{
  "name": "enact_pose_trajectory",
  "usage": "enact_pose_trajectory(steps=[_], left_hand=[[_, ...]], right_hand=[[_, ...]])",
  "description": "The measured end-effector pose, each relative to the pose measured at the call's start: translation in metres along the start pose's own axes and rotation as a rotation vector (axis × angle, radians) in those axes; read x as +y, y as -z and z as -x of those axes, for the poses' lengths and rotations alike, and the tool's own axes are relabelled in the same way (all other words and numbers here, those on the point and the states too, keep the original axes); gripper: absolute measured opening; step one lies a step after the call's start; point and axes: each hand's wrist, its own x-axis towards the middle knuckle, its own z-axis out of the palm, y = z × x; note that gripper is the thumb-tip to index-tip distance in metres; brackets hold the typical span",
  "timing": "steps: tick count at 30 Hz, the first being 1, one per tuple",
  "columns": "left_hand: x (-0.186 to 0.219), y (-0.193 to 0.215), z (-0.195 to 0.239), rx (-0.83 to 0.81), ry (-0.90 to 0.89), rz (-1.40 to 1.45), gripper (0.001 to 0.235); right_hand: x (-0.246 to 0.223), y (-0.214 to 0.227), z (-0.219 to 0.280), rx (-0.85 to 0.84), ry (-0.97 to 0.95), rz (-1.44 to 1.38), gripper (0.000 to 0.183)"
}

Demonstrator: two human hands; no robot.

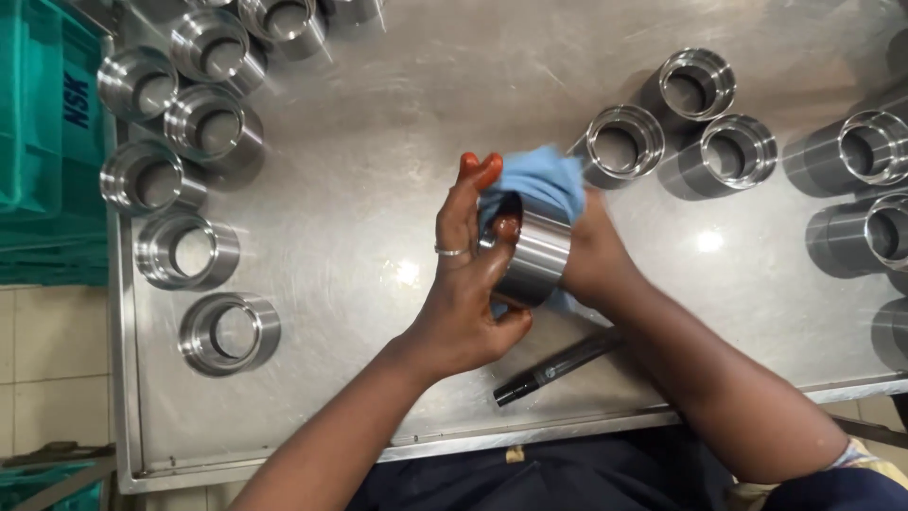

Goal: Cleaning metal ring-like parts with a blue cloth and organizing them on a metal table.

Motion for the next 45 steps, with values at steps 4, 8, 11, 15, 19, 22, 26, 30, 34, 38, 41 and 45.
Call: enact_pose_trajectory(steps=[4, 8, 11, 15, 19, 22, 26, 30, 34, 38, 41, 45], left_hand=[[0.008, 0.007, -0.006, -0.062, -0.003, 0.052, 0.044], [0.014, 0.01, -0.012, -0.027, 0.049, 0.075, 0.056], [0.01, 0.008, -0.012, 0.086, 0.137, 0.441, 0.057], [-0.008, 0.004, -0.003, 0.247, 0.34, 1.217, 0.084], [-0.027, 0.0, 0.005, 0.252, 0.306, 1.479, 0.083], [-0.031, 0.004, -0.001, 0.237, 0.408, 1.624, 0.082], [-0.028, 0.013, -0.001, 0.375, 0.379, 1.692, 0.073], [-0.006, -0.004, 0.003, 0.225, 0.111, 0.655, 0.075], [0.003, -0.008, 0.001, 0.127, -0.041, -0.03, 0.081], [0.005, -0.002, 0.002, 0.195, 0.005, -0.491, 0.062], [0.0, -0.003, 0.005, 0.136, -0.103, -0.482, 0.039], [-0.011, 0.003, -0.002, 0.339, 0.122, 0.158, 0.006]], right_hand=[[-0.008, 0.004, -0.004, -0.235, -0.683, -0.706, 0.033], [-0.024, 0.008, -0.008, 0.06, 0.363, 0.229, 0.032], [0.001, 0.009, -0.004, 0.081, 0.413, 0.251, 0.032], [-0.002, 0.013, -0.008, 0.103, 0.287, 0.328, 0.025], [-0.047, -0.006, -0.006, 0.12, 0.477, 0.549, 0.053], [-0.035, -0.006, 0.001, 0.039, 0.727, 0.723, 0.028], [-0.017, -0.004, -0.014, 0.095, 0.777, 0.566, 0.039], [0.013, -0.004, -0.011, -0.053, 0.388, 0.449, 0.098], [0.032, -0.016, 0.013, -0.11, -0.342, -0.722, 0.09], [0.01, -0.016, 0.002, -0.167, -0.948, -1.127, 0.103], [0.026, -0.009, 0.008, -0.113, -0.96, -1.221, 0.096], [0.035, 0.001, 0.006, -0.159, -0.39, -0.914, 0.088]])
